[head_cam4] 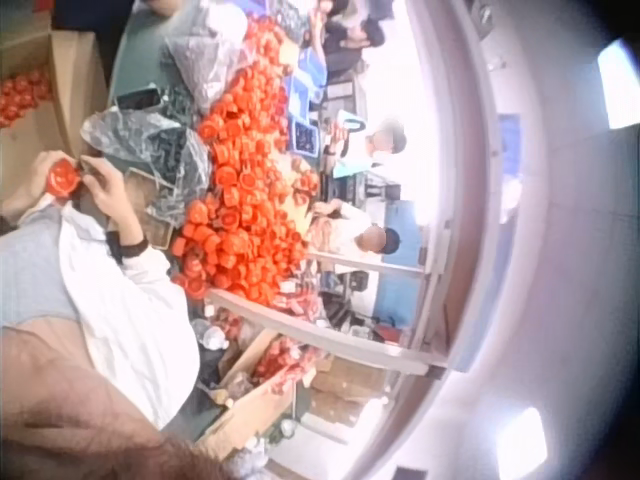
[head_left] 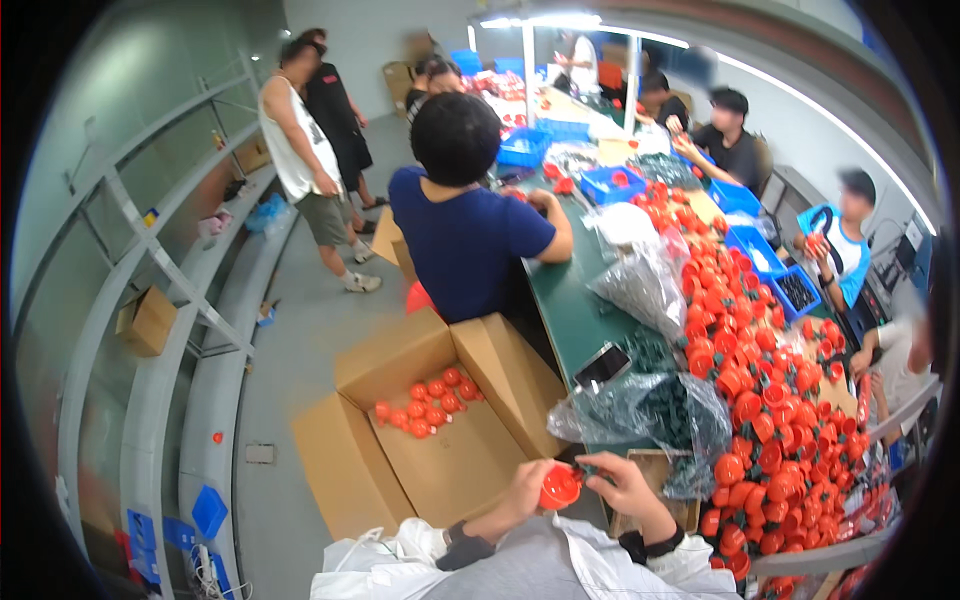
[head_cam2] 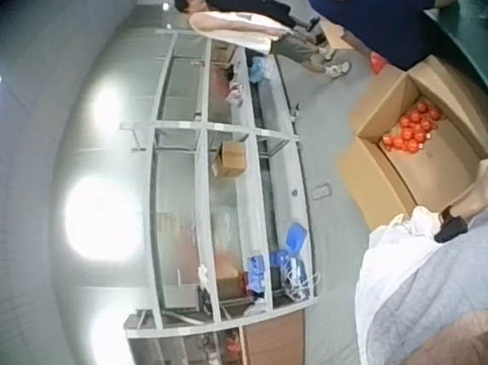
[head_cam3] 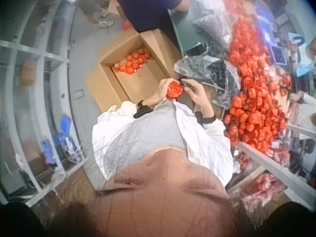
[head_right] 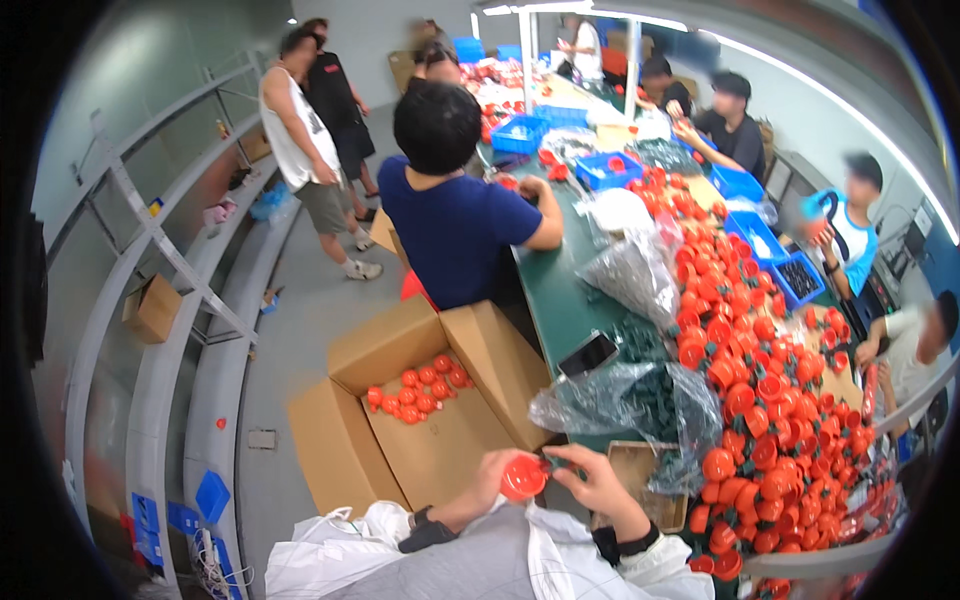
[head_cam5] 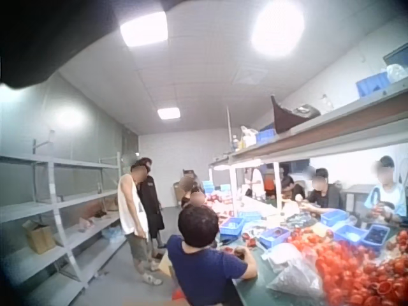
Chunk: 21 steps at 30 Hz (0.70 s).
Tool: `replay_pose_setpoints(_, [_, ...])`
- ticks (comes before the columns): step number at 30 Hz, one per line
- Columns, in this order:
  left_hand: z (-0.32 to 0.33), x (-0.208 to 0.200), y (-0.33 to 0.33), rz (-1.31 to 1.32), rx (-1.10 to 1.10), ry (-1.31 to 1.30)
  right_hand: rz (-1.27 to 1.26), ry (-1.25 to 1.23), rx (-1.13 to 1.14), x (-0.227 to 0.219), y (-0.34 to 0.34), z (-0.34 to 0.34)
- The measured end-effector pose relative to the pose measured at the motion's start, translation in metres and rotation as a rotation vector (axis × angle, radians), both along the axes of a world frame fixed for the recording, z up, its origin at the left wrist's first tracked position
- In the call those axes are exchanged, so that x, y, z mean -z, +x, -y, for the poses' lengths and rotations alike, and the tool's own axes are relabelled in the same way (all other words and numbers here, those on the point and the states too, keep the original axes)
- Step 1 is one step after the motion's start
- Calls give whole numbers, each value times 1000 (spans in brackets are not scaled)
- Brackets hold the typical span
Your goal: Manually assembling small red plastic components at a factory workbench.
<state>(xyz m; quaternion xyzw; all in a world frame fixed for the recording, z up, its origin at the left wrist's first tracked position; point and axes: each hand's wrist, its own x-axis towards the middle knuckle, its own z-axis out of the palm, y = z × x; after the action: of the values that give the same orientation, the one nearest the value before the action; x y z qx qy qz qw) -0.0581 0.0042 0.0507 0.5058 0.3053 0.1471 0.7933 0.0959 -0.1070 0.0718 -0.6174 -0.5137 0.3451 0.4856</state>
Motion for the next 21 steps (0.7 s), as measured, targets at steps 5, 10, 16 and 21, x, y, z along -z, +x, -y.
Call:
replay_pose_setpoints(5, [3,10,0,112,-55,-104,71,54,-120,-7,-2,-1])
replay_pose_setpoints(10, [-9,5,-4,68,-28,-222,136,83,-162,-16,-9,-5])
replay_pose_setpoints(16, [-15,45,0,38,187,-529,143,145,-87,4,-16,-6])
replay_pose_setpoints(21, [-10,29,-10,-31,28,-417,42,12,-89,6,-21,-2])
